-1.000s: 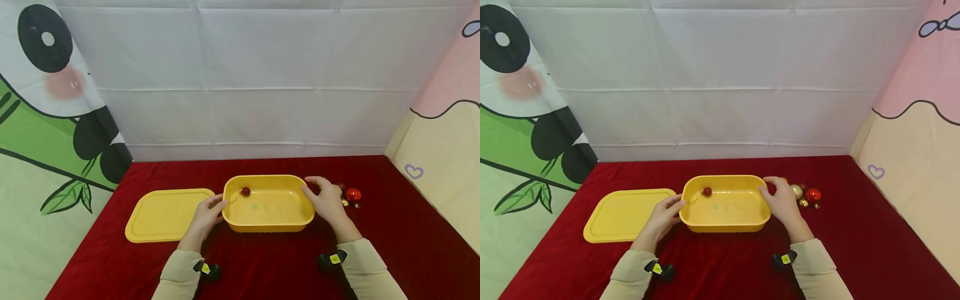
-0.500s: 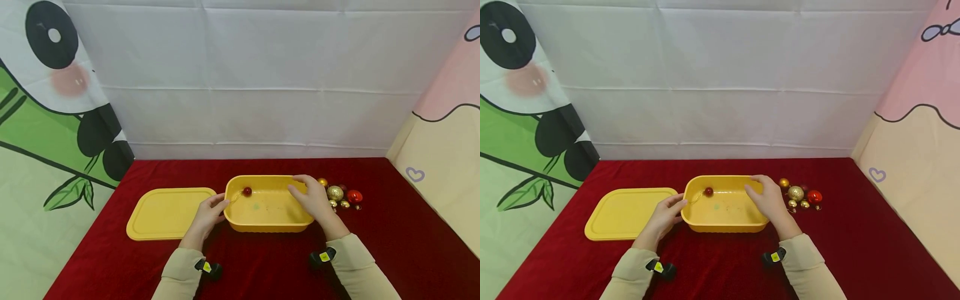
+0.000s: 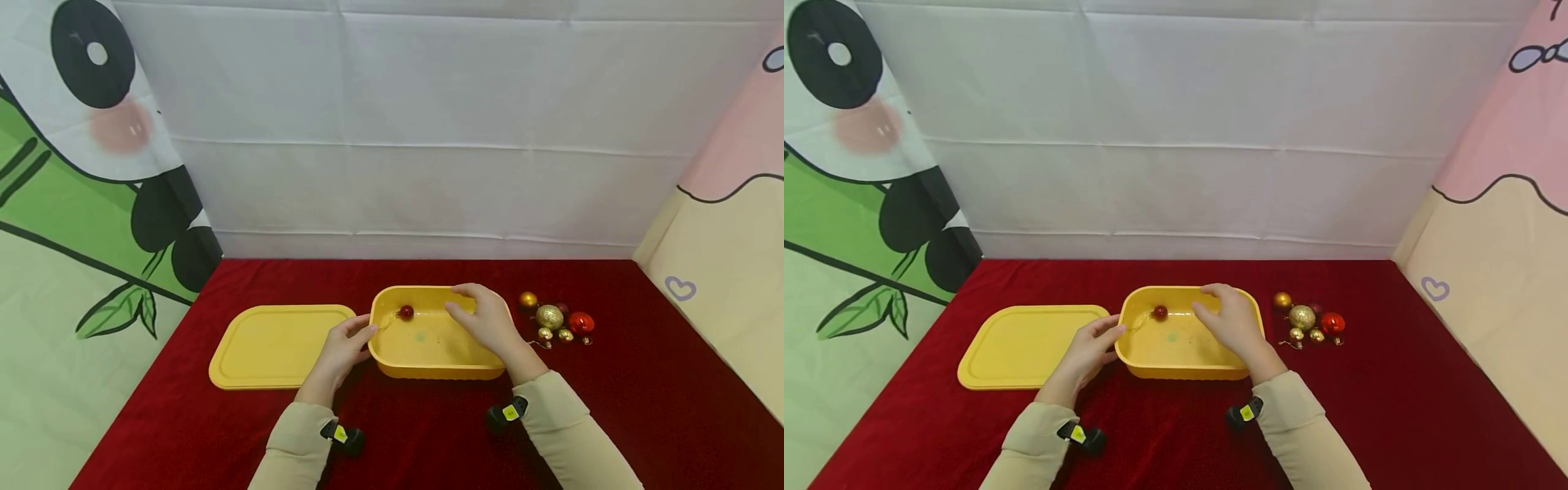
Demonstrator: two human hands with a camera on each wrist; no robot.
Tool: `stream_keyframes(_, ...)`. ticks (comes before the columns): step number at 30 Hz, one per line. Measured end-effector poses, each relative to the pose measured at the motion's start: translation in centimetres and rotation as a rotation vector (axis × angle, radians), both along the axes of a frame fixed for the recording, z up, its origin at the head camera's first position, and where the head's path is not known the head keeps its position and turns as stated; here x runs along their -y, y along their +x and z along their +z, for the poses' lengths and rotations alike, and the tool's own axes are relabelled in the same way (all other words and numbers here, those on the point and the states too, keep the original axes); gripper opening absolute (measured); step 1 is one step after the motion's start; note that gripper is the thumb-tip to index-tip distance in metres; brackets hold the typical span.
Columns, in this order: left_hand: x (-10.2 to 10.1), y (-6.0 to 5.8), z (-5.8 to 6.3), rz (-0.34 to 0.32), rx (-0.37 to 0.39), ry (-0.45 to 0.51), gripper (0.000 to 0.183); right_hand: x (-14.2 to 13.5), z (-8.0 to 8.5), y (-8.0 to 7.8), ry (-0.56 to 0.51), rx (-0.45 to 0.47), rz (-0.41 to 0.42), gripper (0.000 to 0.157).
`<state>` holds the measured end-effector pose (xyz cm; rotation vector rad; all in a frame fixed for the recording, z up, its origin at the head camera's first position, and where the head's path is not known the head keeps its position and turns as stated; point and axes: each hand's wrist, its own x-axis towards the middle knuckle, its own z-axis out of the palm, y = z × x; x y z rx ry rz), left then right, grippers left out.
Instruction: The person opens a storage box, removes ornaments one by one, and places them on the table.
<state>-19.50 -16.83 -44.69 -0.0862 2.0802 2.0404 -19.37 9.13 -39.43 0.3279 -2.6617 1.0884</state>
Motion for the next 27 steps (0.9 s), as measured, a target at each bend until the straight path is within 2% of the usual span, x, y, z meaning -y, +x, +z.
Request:
stream_keyframes(6,0.0,-0.1,0.0,0.003,0.007,-0.01,0.046,1.4,0.4,-0.4,0.033,0.065,0.036,0.042)
stream_keyframes(13,0.1,-0.1,-0.2,-0.001,0.0,-0.006,0.045,3.0,0.8,-1.2,0.021,0.13,0.082,0.042)
stream_keyframes(20,0.0,0.0,0.0,0.008,-0.001,-0.012,0.041,4.3,0.8,-2.0,0.032,0.171,0.094,0.043)
stream_keyframes(27,0.0,0.0,-0.1,0.006,-0.001,-0.013,0.041,5.3,-0.2,-3.0,-0.059,0.232,0.072,0.047)
